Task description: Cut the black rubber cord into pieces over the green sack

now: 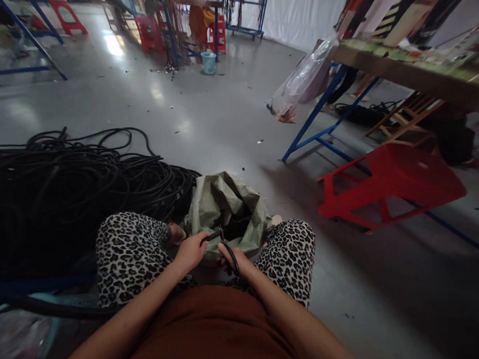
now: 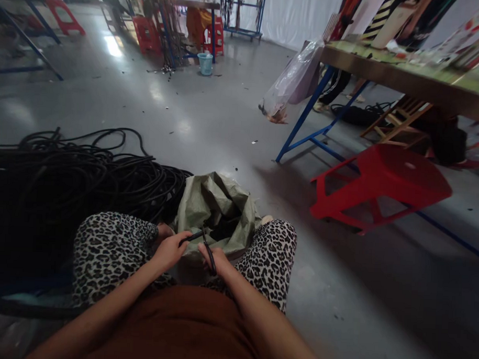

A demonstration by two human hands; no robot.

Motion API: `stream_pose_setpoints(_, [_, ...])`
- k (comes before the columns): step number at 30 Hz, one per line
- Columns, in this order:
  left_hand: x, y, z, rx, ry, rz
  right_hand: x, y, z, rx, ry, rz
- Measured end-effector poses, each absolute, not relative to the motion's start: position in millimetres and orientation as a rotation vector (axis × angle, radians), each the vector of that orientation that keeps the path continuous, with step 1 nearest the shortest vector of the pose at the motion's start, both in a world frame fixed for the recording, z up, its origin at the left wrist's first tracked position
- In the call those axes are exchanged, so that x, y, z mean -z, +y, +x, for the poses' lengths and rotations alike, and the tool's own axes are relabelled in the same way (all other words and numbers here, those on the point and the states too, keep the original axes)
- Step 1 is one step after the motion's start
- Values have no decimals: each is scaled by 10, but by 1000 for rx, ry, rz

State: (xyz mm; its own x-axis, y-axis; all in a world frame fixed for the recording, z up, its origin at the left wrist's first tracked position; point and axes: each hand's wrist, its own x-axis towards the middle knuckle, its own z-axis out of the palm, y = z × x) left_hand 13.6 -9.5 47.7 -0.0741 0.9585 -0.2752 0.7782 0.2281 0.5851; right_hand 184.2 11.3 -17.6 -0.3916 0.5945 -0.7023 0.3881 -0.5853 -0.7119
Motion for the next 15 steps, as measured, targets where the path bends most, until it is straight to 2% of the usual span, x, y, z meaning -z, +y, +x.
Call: stream_pose_setpoints(15, [-479,-91,122,-356,1893,1592,44,99,1894,-2071,-1402,-1684])
